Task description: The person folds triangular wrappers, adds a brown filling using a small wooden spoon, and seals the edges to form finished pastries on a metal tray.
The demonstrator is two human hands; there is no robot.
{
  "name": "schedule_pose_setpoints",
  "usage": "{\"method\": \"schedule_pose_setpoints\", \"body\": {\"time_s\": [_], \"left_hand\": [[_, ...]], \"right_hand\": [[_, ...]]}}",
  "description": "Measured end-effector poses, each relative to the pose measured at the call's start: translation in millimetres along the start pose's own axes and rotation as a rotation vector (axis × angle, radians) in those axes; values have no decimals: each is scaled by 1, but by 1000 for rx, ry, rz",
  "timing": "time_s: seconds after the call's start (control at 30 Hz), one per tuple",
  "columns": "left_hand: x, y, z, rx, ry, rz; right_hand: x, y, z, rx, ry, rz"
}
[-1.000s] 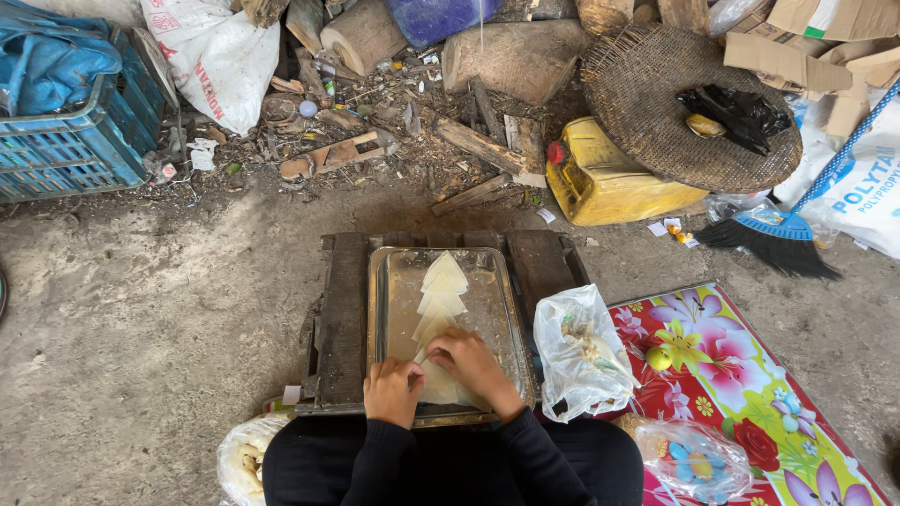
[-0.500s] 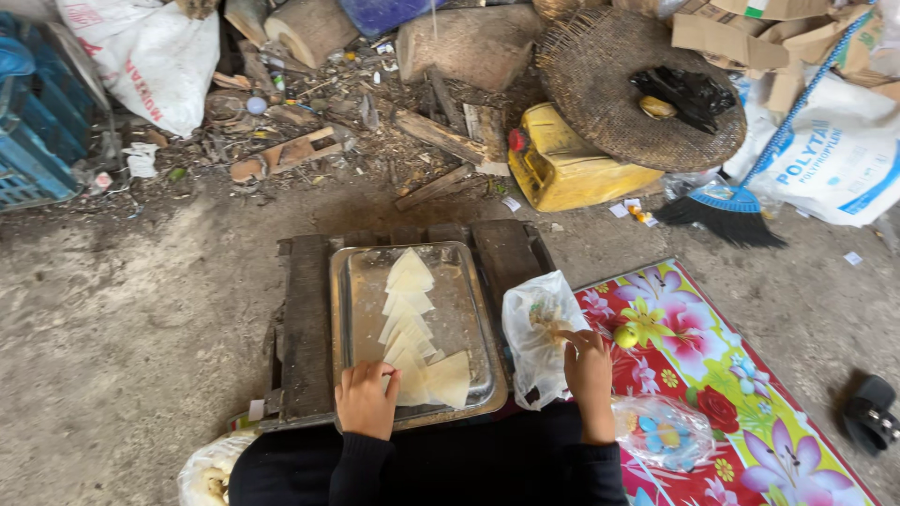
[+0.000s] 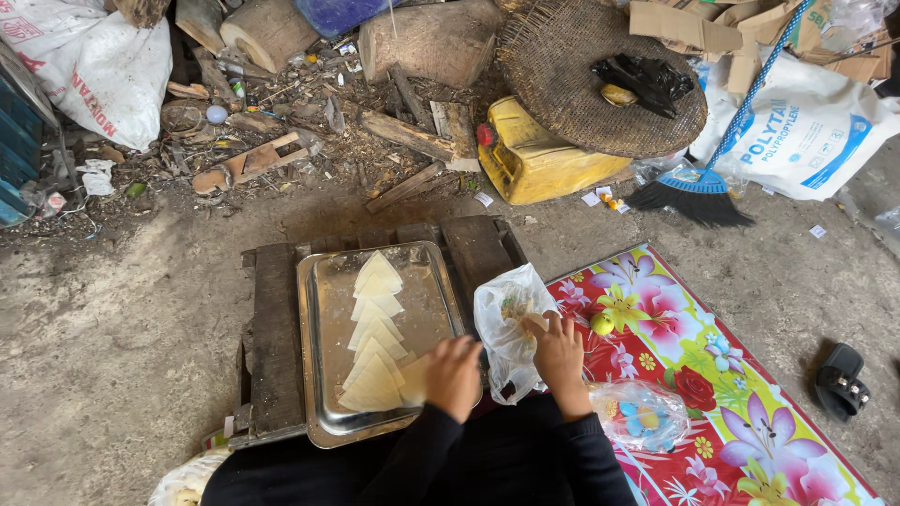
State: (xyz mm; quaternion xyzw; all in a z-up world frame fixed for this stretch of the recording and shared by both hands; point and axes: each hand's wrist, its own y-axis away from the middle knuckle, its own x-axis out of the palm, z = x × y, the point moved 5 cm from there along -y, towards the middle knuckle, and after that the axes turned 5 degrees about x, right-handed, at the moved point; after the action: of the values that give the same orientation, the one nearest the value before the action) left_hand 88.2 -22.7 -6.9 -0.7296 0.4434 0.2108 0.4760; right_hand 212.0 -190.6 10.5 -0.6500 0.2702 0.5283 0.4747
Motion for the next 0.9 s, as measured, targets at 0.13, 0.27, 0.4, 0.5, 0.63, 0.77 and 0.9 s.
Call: {"method": "schedule_pose_setpoints", "body": {"time_s": [0.13,0.27,0.4,0.5,0.63,0.77,0.9], "left_hand": [[102,-26,-18,-38,-88,200],[157,-34,-7,-164,-250,354],[157,-23,0,-178,-173,342],[146,-22,3,-159,-138,313],[136,-21,3,-118,-156,253],[133,-18,2,-67,-231,174],[132,-16,0,-41,-289,108]], "right_hand": [[4,-1,-1,19,-24,-11],[10,-1,-2,21,-11,8],[5,4,-2,-13,-3,-16],[2,9,-1,-1,-2,0],[-1,16,6,12,-31,-59],[0,16,4,29,-192,-53],[5,13,-3,80,-367,-37]]}}
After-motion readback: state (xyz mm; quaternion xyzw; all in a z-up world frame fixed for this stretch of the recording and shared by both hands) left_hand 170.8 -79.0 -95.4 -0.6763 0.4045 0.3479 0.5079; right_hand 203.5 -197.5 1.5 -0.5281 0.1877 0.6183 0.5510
